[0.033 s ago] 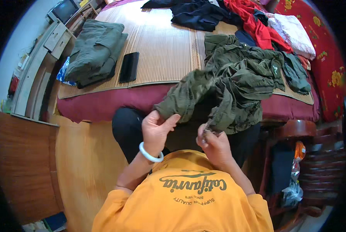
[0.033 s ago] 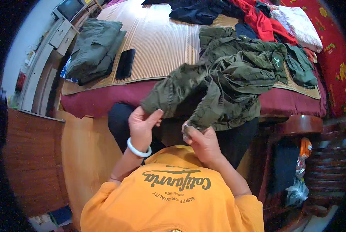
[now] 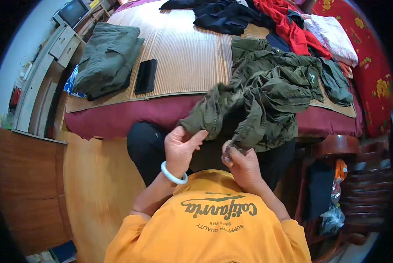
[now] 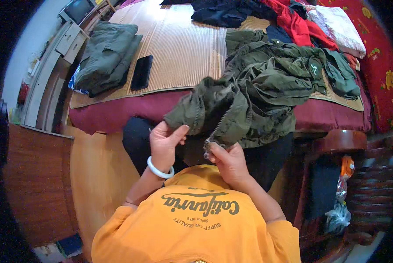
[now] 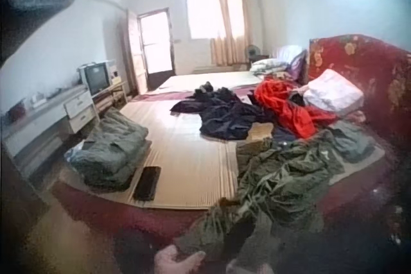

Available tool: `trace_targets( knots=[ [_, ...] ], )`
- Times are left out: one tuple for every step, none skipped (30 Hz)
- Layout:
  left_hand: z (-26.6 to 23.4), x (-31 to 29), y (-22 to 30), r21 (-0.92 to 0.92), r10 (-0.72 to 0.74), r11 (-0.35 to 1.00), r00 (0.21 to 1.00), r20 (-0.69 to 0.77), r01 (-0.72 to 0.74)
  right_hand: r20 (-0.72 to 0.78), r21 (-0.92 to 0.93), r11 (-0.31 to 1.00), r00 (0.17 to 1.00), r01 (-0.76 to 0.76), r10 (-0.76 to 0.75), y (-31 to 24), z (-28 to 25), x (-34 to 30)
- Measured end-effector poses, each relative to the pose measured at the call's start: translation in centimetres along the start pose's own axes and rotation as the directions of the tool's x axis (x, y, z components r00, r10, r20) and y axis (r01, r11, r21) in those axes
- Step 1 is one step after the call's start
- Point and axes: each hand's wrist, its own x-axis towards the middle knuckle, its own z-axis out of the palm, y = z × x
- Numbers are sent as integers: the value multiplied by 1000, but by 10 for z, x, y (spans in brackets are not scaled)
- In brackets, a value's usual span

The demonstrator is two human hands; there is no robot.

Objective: Repairing or aligning a zipper on a green jacket.

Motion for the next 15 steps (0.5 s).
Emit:
trace_targets(
  knots=[
    [5, -2, -1, 22, -38, 999, 999, 19, 37, -169, -151, 989, 985, -6, -20, 4, 3, 0],
    [8, -5, -4, 16, -53, 998, 998, 31, 53, -167, -145, 989, 986, -3, -21, 5, 2, 0],
    [10, -7, -7, 9, -69, 998, 997, 43, 69, -174, -142, 990, 985, -5, -20, 6, 1, 1],
    [10, -8, -8, 10, -76, 997, 996, 45, 76, -194, -213, 977, 981, -16, -26, 8, -1, 2],
    [12, -8, -8, -57, -110, 992, 992, 59, 113, -210, -285, 958, 977, -28, -34, 9, -3, 3],
    [13, -7, -9, -123, -142, 981, 987, 75, 150, -212, -285, 958, 977, -29, -33, 11, -6, 4],
    [13, -6, -10, -124, -144, 981, 987, 75, 152, -223, -284, 959, 974, -25, -40, 13, -9, 4],
    [11, -4, -12, -232, -234, 938, 964, 128, 259, -233, -282, 959, 971, -19, -49, 15, -10, 5],
    [9, -2, -12, -330, -314, 872, 930, 191, 362, -232, -282, 959, 971, -19, -49, 15, -11, 5],
    [9, -1, -11, -330, -314, 872, 930, 191, 362, -227, -264, 964, 973, -13, -49, 14, -11, 5],
    [8, -1, -10, -368, -339, 840, 915, 219, 399, -225, -244, 970, 973, -8, -49, 15, -11, 5],
    [8, 0, -10, -404, -362, 804, 898, 249, 436, -226, -242, 970, 973, -9, -48, 15, -11, 5],
    [7, -1, -10, -402, -364, 804, 898, 248, 437, -229, -238, 971, 972, -1, -55, 15, -10, 6],
    [6, -1, -10, -403, -351, 808, 901, 255, 429, -231, -235, 972, 971, 6, -62, 15, -9, 6],
    [5, -1, -10, -404, -339, 812, 904, 261, 421, -231, -234, 972, 971, 5, -60, 15, -9, 6]
  ],
)
